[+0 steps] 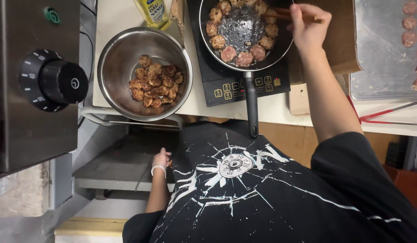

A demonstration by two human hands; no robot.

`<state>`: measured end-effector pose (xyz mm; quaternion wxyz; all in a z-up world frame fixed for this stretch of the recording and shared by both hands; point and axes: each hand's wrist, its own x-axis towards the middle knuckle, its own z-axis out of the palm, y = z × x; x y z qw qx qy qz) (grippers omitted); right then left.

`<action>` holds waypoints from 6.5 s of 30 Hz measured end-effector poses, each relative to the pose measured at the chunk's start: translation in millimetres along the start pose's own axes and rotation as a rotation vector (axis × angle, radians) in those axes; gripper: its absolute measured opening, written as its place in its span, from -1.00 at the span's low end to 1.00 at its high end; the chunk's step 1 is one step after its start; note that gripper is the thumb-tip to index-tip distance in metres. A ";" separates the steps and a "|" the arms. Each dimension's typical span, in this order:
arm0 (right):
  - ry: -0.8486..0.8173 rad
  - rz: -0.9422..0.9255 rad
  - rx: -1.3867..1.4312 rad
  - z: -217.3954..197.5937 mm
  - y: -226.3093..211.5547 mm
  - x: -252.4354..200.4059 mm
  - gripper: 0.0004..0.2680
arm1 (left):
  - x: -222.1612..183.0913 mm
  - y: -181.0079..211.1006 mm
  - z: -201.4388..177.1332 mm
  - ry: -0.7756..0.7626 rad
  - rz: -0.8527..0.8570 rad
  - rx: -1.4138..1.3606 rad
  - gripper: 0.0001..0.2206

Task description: Frying meat patties in a pan and transferring them to a bowl and tray.

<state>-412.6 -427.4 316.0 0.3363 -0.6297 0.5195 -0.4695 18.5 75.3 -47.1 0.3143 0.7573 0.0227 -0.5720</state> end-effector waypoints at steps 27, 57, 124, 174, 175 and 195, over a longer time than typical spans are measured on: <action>-0.250 -0.733 -0.806 14.1 21.8 -21.3 -0.86 | 24.6 -10.2 42.4 -0.052 -0.047 0.076 -0.49; 0.264 0.128 0.406 6.4 7.4 -60.4 -0.69 | 5.1 -27.1 0.8 0.028 -0.002 -0.002 -0.51; 0.053 0.017 0.261 10.4 38.1 55.8 -0.69 | -0.1 19.1 28.1 0.016 -0.022 0.048 -0.51; 0.208 0.076 0.308 69.2 40.2 30.1 -0.66 | 7.5 12.7 19.2 0.010 -0.038 0.034 -0.51; 0.215 0.074 0.306 61.7 48.1 28.7 -0.66 | 8.6 14.9 20.5 0.006 -0.035 0.039 -0.51; 0.004 -0.231 0.076 21.3 15.9 -67.6 -0.76 | -14.4 48.9 29.1 0.013 -0.021 0.122 -0.54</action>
